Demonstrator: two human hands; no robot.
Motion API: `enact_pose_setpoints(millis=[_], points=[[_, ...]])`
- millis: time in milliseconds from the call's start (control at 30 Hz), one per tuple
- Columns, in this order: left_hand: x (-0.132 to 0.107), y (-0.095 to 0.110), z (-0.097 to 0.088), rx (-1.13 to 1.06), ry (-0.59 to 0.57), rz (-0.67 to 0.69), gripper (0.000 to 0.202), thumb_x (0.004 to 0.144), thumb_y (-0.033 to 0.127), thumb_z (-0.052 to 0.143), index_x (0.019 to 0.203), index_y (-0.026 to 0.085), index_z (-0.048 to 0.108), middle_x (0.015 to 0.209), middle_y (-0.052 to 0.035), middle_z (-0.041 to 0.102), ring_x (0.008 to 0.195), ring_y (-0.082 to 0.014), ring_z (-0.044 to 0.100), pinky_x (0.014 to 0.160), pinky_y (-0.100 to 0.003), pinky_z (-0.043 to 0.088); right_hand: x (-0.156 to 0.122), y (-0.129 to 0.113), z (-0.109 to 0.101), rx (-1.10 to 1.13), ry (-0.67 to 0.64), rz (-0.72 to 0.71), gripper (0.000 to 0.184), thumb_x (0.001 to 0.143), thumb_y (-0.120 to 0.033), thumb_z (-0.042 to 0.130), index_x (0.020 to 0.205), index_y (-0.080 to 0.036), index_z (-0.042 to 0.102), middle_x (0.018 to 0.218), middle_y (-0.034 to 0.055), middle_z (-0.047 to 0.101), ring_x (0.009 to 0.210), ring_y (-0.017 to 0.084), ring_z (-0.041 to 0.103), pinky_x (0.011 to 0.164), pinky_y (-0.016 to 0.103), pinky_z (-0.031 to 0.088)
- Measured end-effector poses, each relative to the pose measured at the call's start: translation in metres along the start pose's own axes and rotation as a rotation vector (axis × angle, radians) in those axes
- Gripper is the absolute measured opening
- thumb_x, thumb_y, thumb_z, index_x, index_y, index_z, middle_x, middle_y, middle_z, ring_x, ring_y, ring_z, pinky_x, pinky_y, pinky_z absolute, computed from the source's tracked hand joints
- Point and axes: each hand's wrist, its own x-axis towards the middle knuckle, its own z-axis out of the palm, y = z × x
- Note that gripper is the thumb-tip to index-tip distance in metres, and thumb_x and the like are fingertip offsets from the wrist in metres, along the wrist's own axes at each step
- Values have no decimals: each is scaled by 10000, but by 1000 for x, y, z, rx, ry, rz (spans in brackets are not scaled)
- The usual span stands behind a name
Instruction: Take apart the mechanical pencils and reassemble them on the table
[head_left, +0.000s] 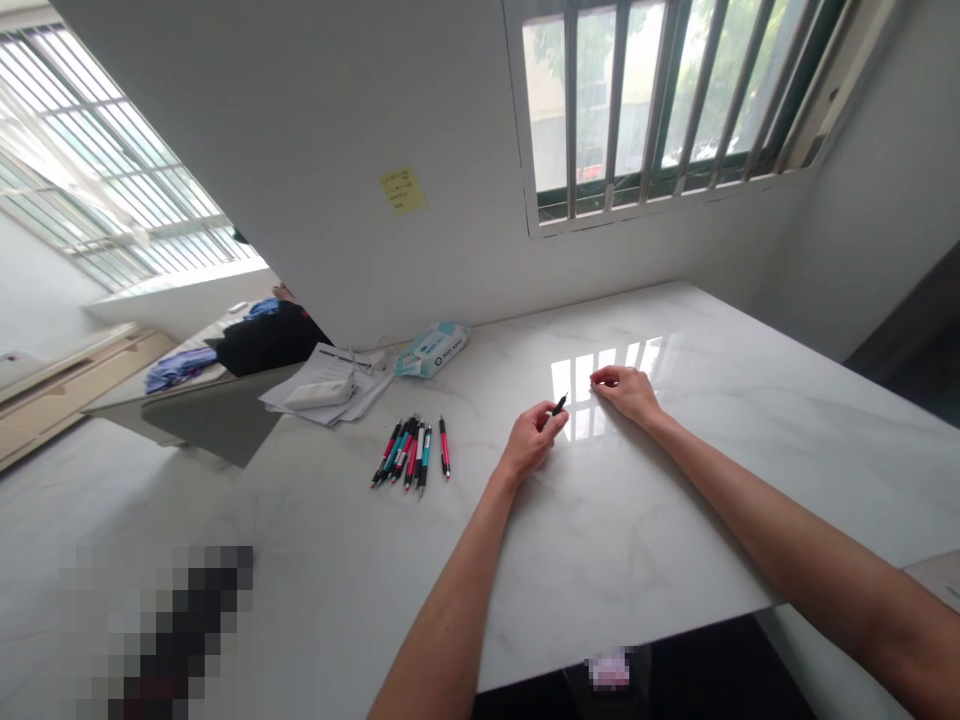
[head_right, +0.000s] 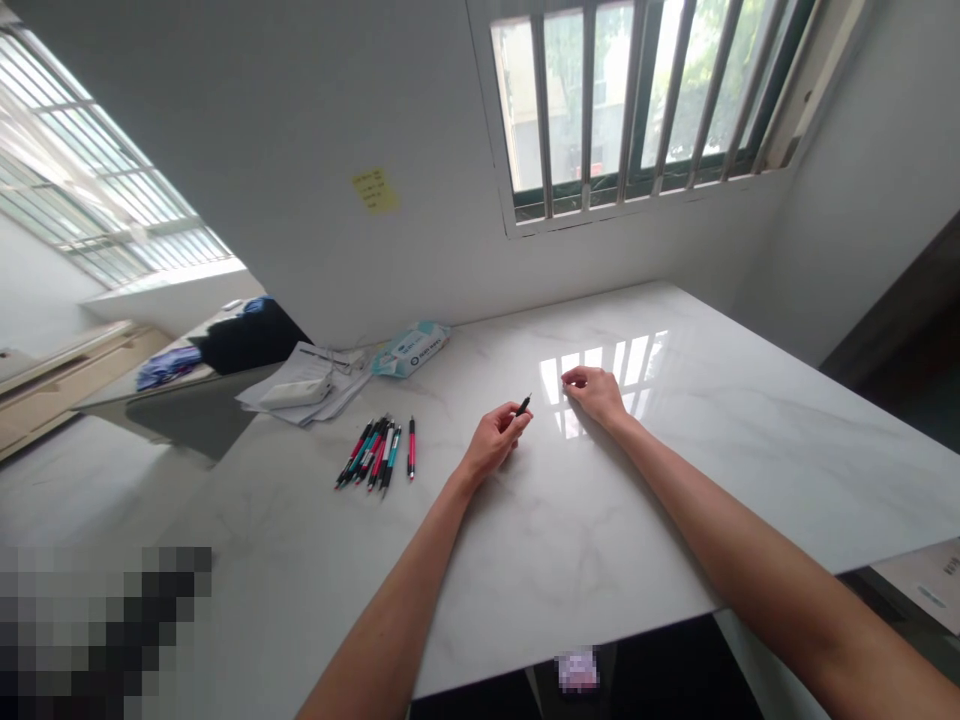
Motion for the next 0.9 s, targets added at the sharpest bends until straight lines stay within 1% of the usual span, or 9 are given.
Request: enact_pose_setpoints(millis=[167,233,300,367,467,600,733,800,900], points=[[-2,-3,1,-145,32,-12,356,916,513,595,990,168,647,616,70,392,516,-80,348,480,-198,270,-2,-2,-5,-51,43,-37,292,804,-291,682,1062,-244,810,914,57,791,811,240,713,837,395,525],[-2,-4,1,-154,53,3,362,922,510,591,1017,167,653,615,66,403,516,-82,342,473,-199,259,-6,-10,-8,-43,62,-111,253,812,-290,655,1017,-242,795,922,61,775,831,243,692,826,396,506],[-2,-5,1,-156,90,43,412,928,543,597,1076,164,662,618,65,403,525,-89,336,475,-206,261,-13,-23,-8,29,25,-203,165,825,-304,638,923,-235,752,924,55,757,857,236,673,809,382,490],[-3,-4,2,-139,118,87,492,937,601,586,1150,164,664,640,56,422,547,-100,354,494,-217,283,-24,-37,-2,156,-80,-244,141,838,-370,664,857,-231,683,851,32,719,799,214,638,744,354,472],[-5,-2,5,-20,130,164,536,967,653,524,1165,178,674,698,31,485,617,-119,436,582,-236,357,-38,-54,13,295,-227,-201,359,829,-529,727,724,-233,551,661,-30,563,620,154,481,602,306,370],[-8,-1,11,280,135,192,430,1011,600,462,1042,219,658,679,37,520,632,-139,477,642,-251,351,-42,-58,26,313,-234,-103,624,818,-694,695,562,-232,363,545,-57,325,561,124,298,553,306,234],[-10,-2,15,486,178,180,246,931,479,628,998,243,606,651,59,537,586,-139,478,635,-249,323,-40,-59,25,359,-237,-90,635,848,-700,656,568,-230,335,558,-56,292,574,121,274,558,306,213],[-9,-2,16,500,203,176,216,894,435,663,971,241,612,683,44,579,594,-140,504,639,-247,341,-42,-64,25,391,-278,-124,602,875,-672,631,586,-231,341,574,-55,303,580,121,286,561,302,219],[-7,-1,15,460,221,176,236,886,449,659,969,228,652,742,15,634,619,-142,532,642,-242,375,-46,-73,27,423,-291,-154,561,898,-641,595,606,-234,342,588,-55,302,585,123,287,564,299,229]])
